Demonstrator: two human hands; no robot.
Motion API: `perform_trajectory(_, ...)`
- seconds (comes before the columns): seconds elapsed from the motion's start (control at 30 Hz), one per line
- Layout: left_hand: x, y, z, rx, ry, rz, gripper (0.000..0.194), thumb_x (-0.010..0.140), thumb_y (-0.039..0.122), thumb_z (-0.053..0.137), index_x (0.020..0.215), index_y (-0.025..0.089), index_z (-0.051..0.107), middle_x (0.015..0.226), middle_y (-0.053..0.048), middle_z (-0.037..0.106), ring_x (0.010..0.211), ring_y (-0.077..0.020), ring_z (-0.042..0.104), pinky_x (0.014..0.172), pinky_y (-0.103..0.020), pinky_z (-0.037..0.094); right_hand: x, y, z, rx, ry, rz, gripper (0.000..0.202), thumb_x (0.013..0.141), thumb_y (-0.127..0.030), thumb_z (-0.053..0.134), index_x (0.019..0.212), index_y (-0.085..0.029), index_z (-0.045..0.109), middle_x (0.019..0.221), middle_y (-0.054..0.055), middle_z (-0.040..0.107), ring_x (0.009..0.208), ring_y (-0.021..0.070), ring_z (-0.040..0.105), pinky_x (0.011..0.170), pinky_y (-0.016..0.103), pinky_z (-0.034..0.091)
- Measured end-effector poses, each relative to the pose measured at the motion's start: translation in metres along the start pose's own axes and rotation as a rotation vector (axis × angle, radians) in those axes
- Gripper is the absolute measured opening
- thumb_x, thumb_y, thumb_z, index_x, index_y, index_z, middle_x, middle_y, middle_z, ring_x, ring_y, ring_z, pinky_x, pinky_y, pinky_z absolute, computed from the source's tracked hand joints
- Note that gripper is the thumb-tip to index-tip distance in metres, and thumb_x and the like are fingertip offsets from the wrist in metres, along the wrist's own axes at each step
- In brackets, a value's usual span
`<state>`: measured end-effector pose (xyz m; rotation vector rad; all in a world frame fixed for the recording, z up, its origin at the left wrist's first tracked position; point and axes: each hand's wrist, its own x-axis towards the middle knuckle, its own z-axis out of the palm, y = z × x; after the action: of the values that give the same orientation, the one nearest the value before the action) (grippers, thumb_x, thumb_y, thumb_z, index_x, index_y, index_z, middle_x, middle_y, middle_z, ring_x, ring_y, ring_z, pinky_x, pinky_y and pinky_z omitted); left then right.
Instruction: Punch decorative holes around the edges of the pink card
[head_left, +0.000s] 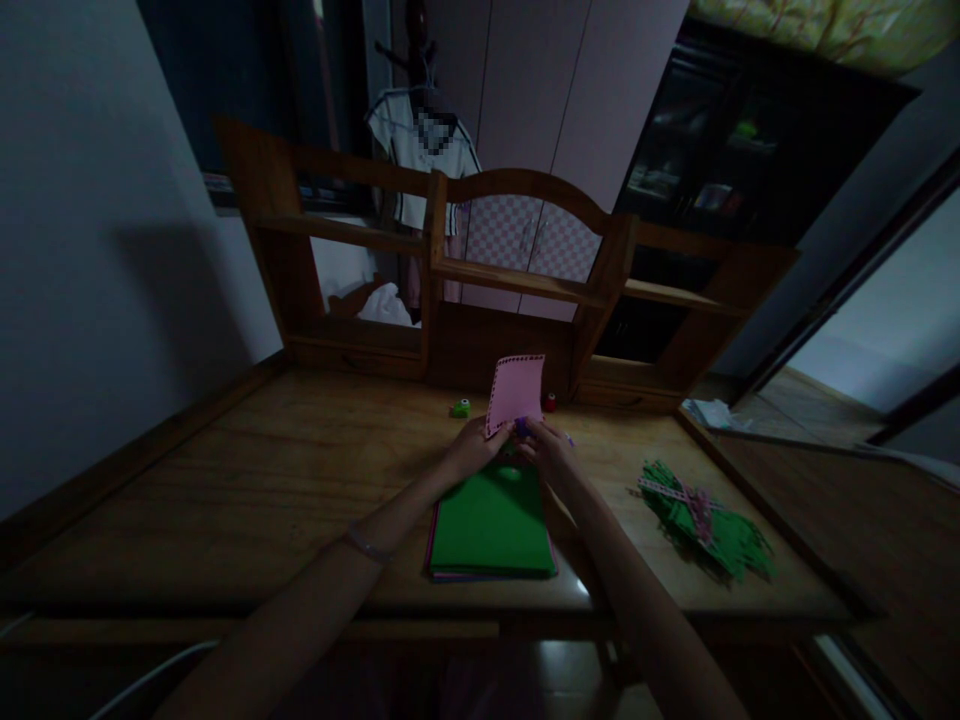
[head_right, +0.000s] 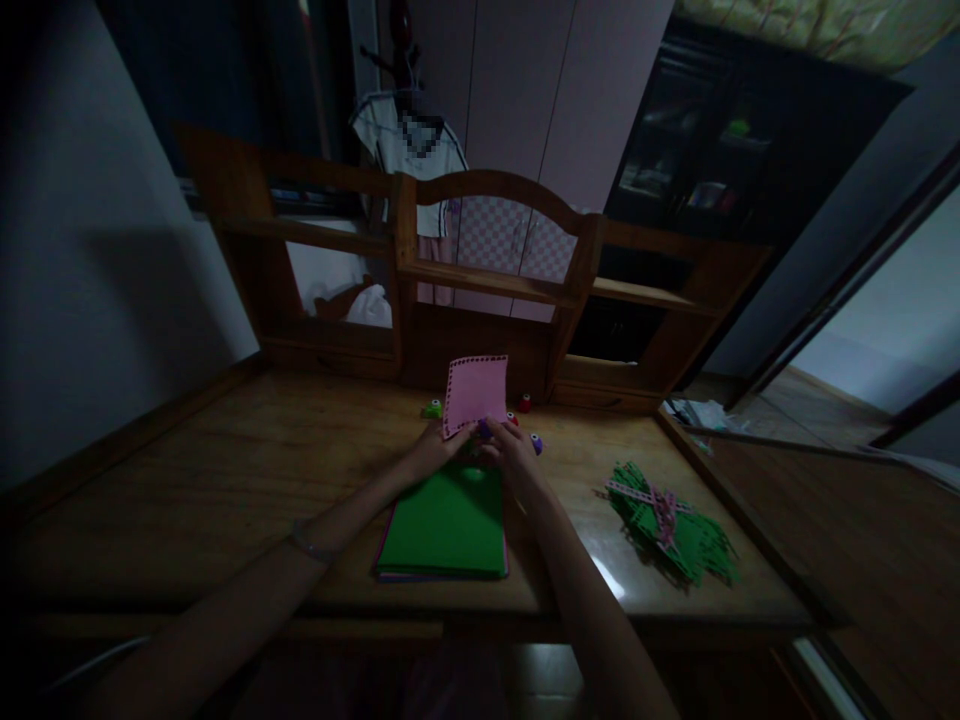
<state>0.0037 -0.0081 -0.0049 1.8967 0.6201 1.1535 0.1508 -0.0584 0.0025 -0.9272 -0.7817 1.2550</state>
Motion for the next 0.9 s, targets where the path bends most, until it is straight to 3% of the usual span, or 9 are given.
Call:
perform_trajectory(0.4,-0.002,0.008,-0.001,-0.237,-0.101,-0.079,0.034,0.081,0.030,0.056,0.109,0.011,0.064,0.112,-0.012,0.066,0.101,-0.0238,0.062,0.091,-0.037,0.049,0.004,0.004,-0.005,-0.005,-0.025,0.043,0.028,0.063,-0.036,0.079,0.077,-0.015,0.066,0.073,0.003,0.066,0.058,0.0123,0.059,0.053,0.022,0.048)
perform_trajectory(0.9,-0.002,0.009,-0.002,-0.227,-0.118,-0.126,0.025,0.078,0.027,0.055,0.095,0.012,0.066,0.094,-0.009,0.070,0.089,-0.0214,0.063,0.080,-0.032,0.051,0.001,0.002,-0.003,-0.084,0.014,0.036,0.032,0.063,-0.040,0.078,0.074,-0.013,0.065,0.062,0.003,0.063,0.048,0.0108,0.055,0.048,0.022,0.045)
